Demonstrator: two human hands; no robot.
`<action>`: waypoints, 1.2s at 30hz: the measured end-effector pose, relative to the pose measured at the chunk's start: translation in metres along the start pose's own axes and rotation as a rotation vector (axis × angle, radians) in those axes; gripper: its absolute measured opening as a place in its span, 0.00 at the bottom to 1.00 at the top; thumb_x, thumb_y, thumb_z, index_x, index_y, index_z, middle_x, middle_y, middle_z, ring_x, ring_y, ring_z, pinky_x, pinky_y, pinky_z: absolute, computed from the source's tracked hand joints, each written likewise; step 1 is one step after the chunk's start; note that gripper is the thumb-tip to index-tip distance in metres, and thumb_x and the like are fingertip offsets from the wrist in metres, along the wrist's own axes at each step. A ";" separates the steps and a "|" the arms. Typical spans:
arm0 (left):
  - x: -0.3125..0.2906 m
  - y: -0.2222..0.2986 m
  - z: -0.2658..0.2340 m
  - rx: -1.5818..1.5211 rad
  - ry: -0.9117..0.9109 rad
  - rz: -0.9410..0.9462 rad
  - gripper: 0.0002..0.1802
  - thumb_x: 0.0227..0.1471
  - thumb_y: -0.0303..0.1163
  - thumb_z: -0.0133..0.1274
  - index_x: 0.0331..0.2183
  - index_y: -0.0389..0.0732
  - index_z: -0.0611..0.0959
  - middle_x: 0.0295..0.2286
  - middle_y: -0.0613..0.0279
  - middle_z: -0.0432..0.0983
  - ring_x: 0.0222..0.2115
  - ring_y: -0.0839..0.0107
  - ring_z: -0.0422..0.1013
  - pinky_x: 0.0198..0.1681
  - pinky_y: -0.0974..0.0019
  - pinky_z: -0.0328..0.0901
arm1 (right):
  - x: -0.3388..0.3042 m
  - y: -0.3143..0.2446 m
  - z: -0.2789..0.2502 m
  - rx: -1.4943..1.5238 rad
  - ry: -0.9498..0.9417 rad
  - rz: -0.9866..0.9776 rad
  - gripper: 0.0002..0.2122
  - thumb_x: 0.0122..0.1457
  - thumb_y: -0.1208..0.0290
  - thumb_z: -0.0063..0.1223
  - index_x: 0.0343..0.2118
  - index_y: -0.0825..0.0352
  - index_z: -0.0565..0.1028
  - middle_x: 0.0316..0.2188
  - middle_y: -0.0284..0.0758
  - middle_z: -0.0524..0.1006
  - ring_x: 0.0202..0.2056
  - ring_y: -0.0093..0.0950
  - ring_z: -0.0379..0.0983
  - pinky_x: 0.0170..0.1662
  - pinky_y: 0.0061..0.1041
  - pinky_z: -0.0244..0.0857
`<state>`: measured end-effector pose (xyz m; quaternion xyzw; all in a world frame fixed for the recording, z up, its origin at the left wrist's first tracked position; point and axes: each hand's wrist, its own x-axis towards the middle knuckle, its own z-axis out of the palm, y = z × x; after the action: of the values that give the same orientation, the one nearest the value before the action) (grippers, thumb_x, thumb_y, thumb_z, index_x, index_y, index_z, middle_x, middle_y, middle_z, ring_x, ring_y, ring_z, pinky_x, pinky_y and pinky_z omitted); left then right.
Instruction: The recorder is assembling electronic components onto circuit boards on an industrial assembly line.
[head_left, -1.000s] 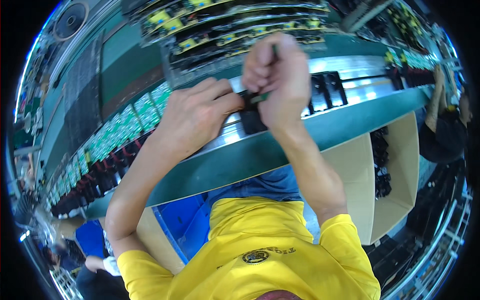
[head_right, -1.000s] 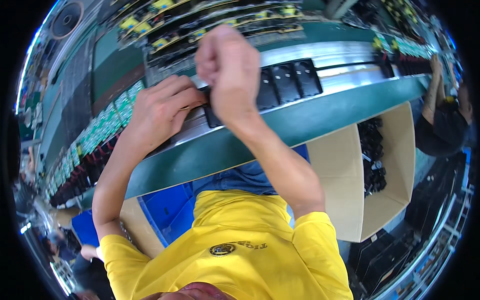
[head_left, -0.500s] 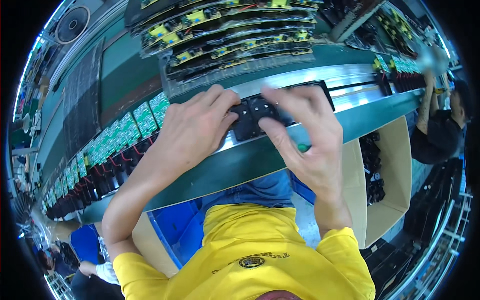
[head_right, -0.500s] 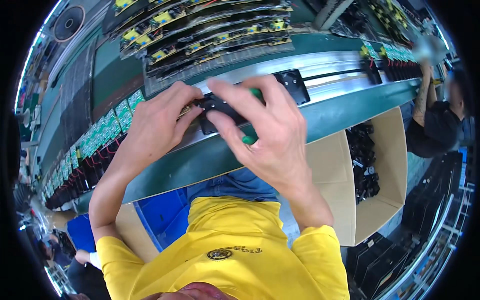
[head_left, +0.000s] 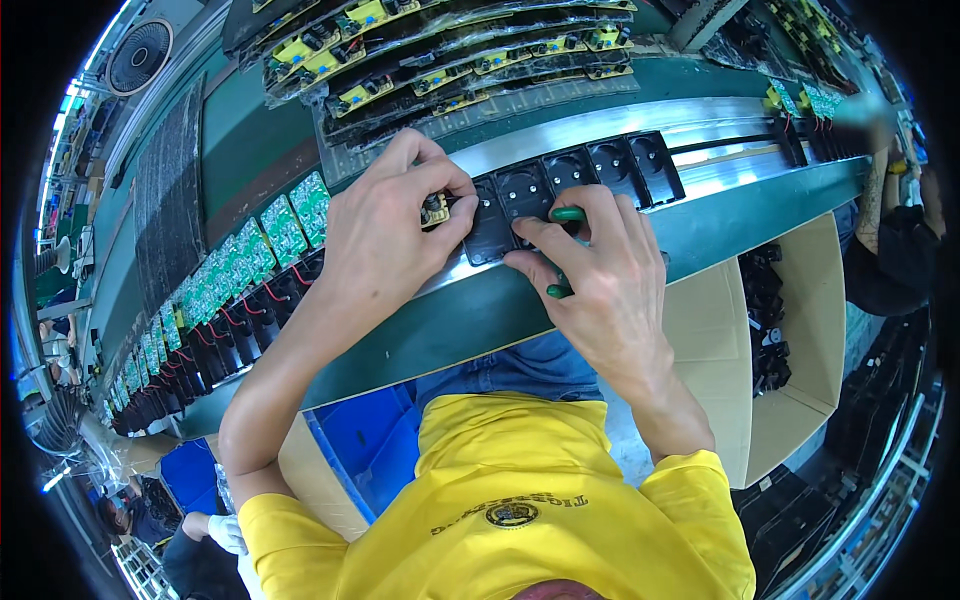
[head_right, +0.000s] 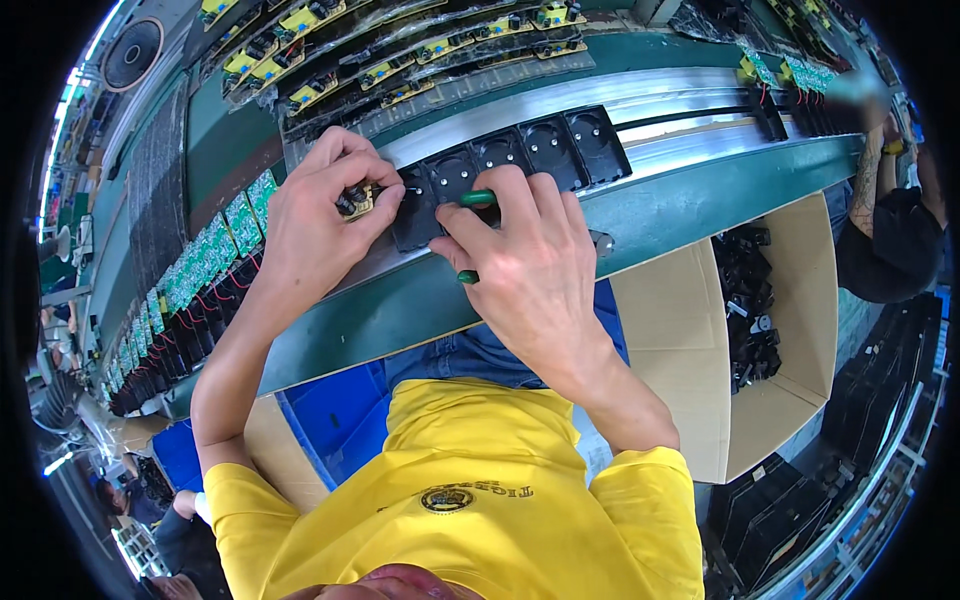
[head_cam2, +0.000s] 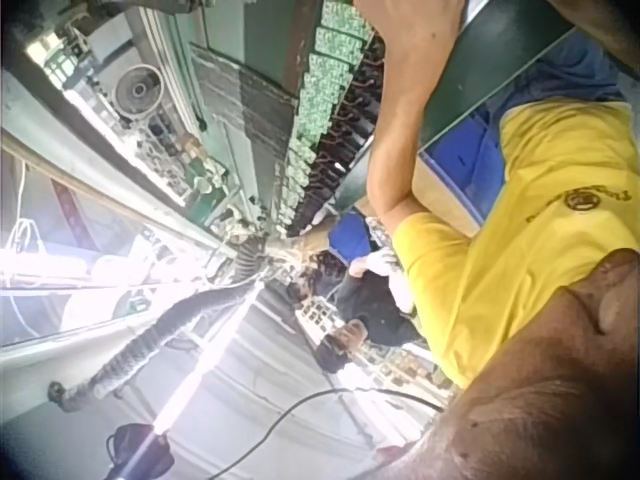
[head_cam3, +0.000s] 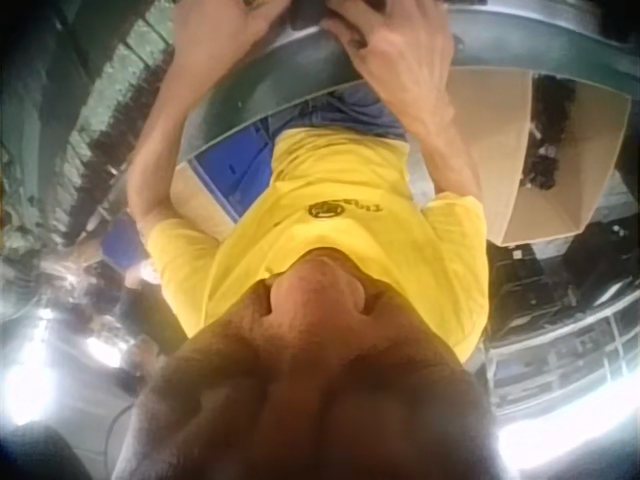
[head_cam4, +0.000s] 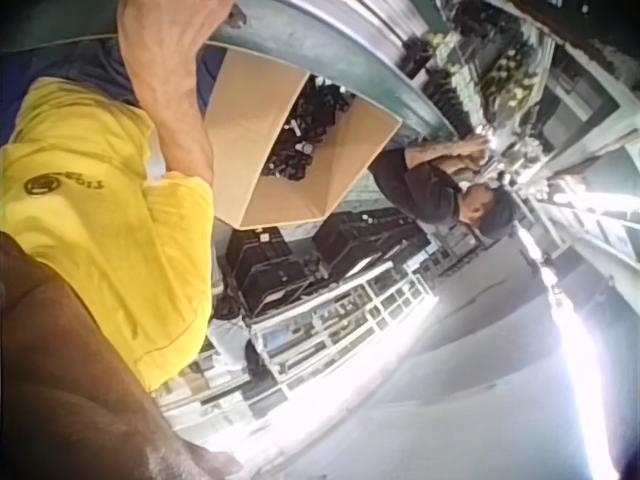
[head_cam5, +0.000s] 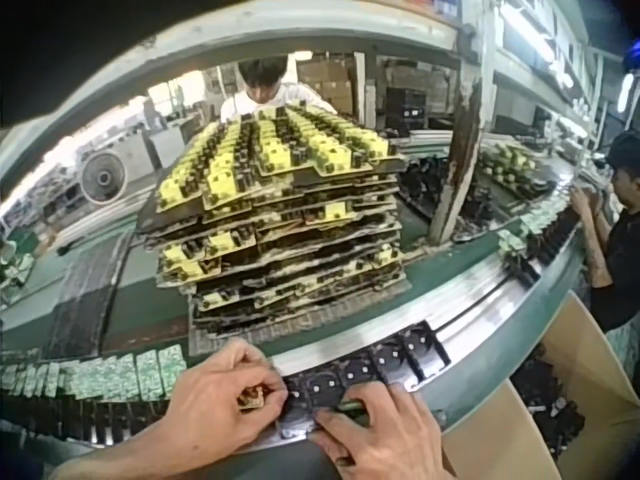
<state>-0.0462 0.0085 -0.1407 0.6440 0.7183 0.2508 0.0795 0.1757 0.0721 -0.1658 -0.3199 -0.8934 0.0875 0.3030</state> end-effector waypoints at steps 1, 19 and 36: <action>0.001 0.000 0.000 0.001 -0.007 0.008 0.02 0.58 0.27 0.67 0.36 0.42 0.89 0.41 0.69 0.78 0.34 0.68 0.75 0.38 0.65 0.69 | 0.000 0.001 0.000 0.008 0.001 0.003 0.12 0.55 0.67 0.80 0.42 0.57 0.91 0.48 0.30 0.77 0.40 0.31 0.72 0.45 0.31 0.70; 0.012 0.003 -0.001 0.172 -0.047 0.182 0.03 0.58 0.27 0.67 0.35 0.43 0.88 0.42 0.73 0.79 0.36 0.68 0.77 0.37 0.64 0.70 | 0.000 0.003 0.001 0.039 -0.020 0.013 0.12 0.55 0.67 0.81 0.42 0.58 0.91 0.48 0.30 0.77 0.40 0.30 0.72 0.45 0.31 0.70; 0.008 0.008 0.002 0.212 -0.037 0.156 0.05 0.56 0.31 0.67 0.29 0.43 0.90 0.40 0.60 0.74 0.36 0.60 0.78 0.32 0.58 0.73 | 0.082 -0.008 0.004 1.346 0.122 0.224 0.18 0.80 0.56 0.46 0.51 0.65 0.82 0.33 0.31 0.75 0.31 0.23 0.67 0.37 0.24 0.63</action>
<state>-0.0395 0.0170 -0.1374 0.7071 0.6872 0.1667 0.0046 0.1192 0.1177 -0.1263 -0.1566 -0.5873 0.6366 0.4746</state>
